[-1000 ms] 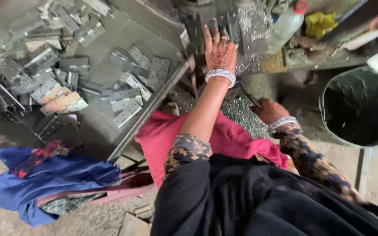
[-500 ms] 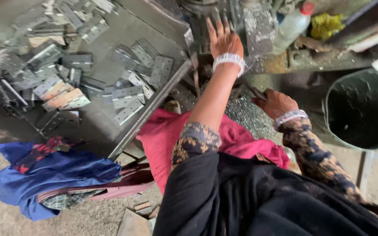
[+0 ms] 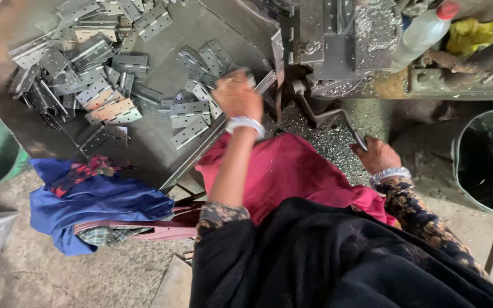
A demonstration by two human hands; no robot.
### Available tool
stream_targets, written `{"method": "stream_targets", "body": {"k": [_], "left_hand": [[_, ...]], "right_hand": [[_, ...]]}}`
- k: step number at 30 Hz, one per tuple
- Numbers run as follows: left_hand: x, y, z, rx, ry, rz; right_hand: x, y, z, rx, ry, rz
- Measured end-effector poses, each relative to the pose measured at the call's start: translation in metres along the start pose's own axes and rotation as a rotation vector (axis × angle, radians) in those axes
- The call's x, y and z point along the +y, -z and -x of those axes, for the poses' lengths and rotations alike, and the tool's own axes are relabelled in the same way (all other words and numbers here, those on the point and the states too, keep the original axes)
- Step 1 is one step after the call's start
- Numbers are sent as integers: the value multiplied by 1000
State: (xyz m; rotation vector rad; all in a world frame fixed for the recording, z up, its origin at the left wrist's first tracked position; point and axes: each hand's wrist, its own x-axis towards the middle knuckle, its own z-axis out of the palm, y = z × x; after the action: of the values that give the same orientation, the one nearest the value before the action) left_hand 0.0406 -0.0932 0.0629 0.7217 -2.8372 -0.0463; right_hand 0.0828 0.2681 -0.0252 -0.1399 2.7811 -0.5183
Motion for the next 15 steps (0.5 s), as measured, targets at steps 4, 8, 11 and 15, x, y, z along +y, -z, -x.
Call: {"method": "stream_targets", "body": {"k": [4, 8, 11, 15], "left_hand": [[-33, -16, -43, -152, -31, -95], [-37, -17, -60, -435, 199, 95], [-40, -12, -45, -266, 203, 127], [-36, -3, -9, 93, 188, 380]], "right_hand": [[-5, 3, 0, 0, -16, 57], [-11, 17, 2, -4, -55, 110], [-20, 23, 10, 17, -58, 71], [-26, 28, 19, 36, 15, 92]]}}
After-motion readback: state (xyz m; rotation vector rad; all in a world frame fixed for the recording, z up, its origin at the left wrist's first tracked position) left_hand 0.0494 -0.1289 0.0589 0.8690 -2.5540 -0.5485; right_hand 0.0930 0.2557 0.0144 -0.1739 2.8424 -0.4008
